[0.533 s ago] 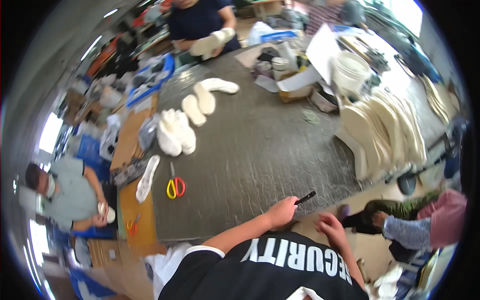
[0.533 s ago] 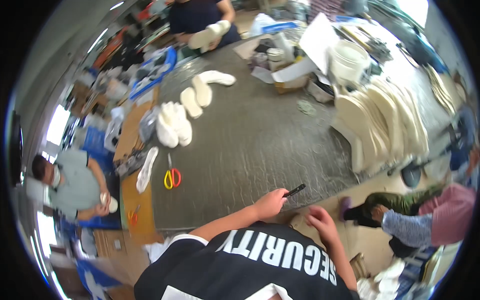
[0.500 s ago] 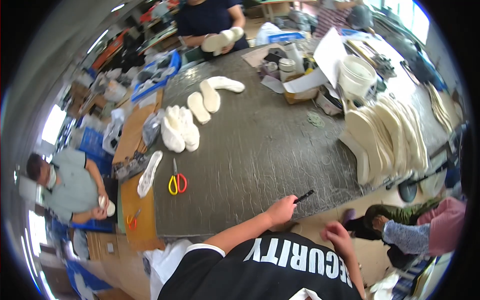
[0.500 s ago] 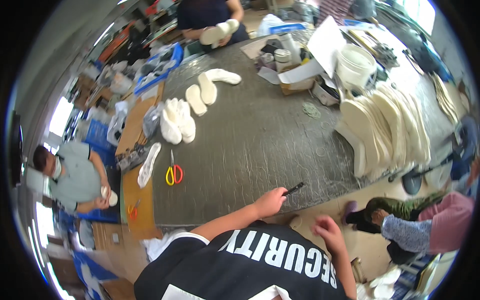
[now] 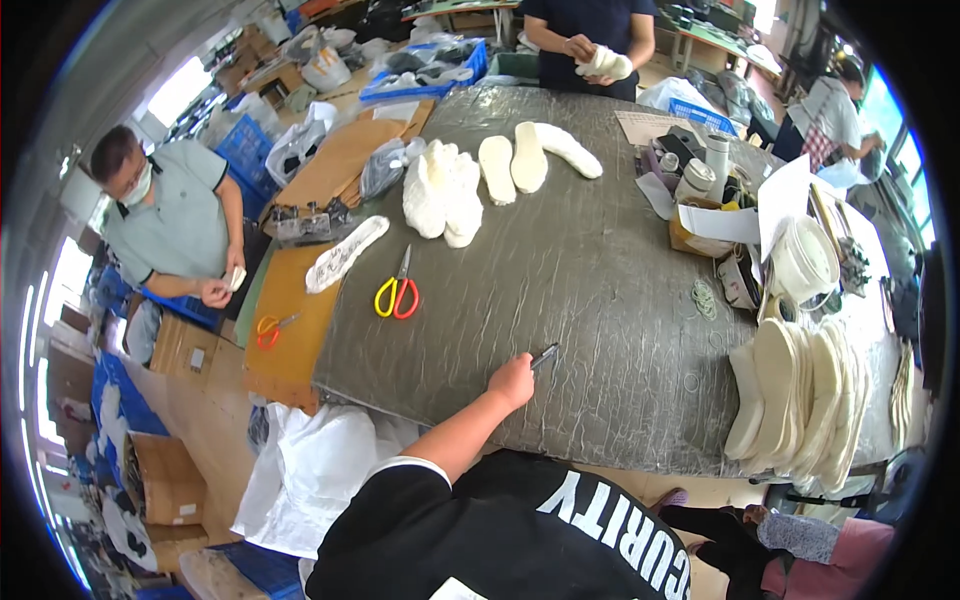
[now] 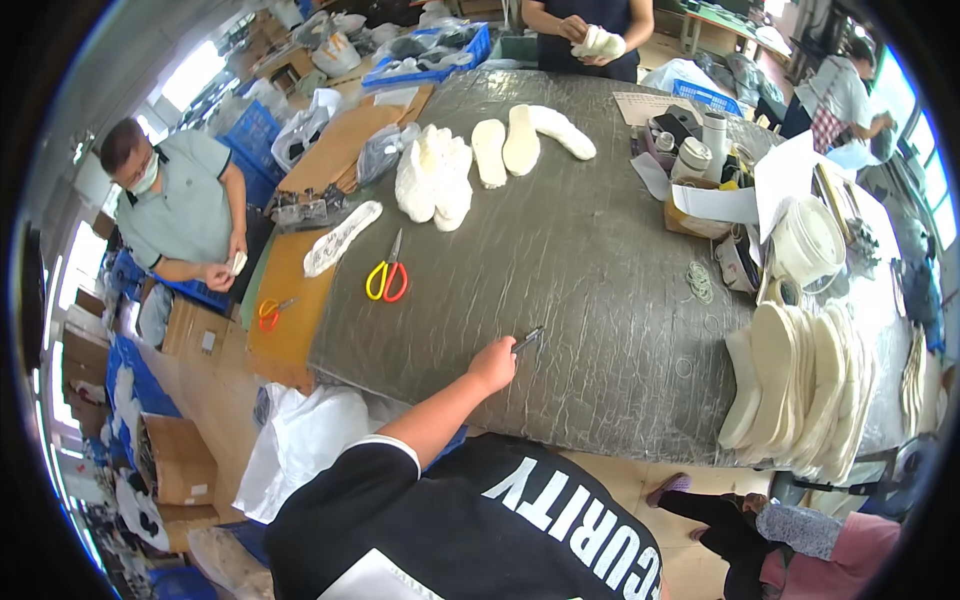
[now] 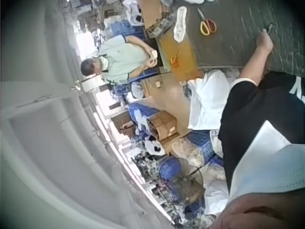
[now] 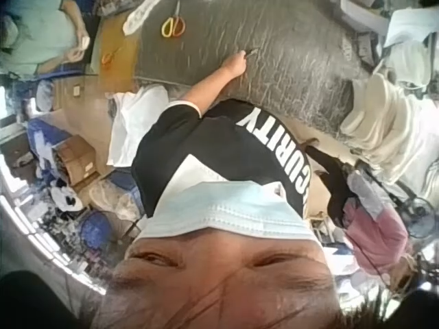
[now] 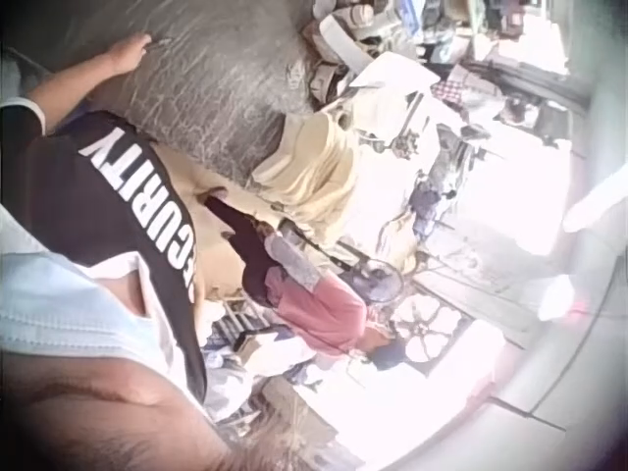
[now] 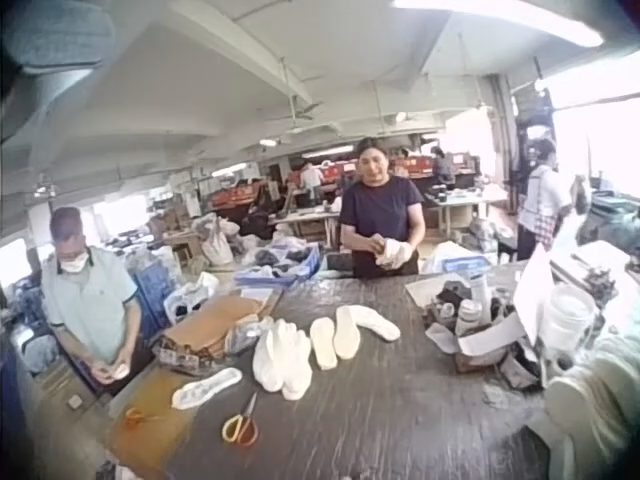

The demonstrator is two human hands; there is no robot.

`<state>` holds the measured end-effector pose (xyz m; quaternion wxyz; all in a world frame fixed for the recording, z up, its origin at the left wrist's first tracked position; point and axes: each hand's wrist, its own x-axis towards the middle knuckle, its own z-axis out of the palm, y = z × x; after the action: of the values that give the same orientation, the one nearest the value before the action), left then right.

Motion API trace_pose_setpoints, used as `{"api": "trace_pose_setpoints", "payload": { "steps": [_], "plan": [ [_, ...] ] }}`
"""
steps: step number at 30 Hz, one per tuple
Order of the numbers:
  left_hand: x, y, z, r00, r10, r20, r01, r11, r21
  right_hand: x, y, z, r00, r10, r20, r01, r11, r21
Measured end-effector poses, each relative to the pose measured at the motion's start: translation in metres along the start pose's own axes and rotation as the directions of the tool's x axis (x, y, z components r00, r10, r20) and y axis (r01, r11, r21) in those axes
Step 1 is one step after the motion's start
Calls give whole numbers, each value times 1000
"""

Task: Marking shoe insoles with a pen and then packing them into a large white bag.

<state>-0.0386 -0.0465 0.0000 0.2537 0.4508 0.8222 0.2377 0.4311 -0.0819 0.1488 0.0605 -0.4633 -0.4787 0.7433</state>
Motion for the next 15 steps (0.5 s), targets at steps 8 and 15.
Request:
{"api": "trace_pose_setpoints", "payload": {
  "steps": [8, 15],
  "plan": [
    [23, -7, -27, 990, -80, -119, 90, 993, 79, 24, -7, -12, 997, 71, 18, -70, 996, -49],
    [28, -69, -85, 882, -276, -383, 262, 961, -89, 51, -7, -12, 995, 98, 6, -97, 994, -57]
  ]
}}
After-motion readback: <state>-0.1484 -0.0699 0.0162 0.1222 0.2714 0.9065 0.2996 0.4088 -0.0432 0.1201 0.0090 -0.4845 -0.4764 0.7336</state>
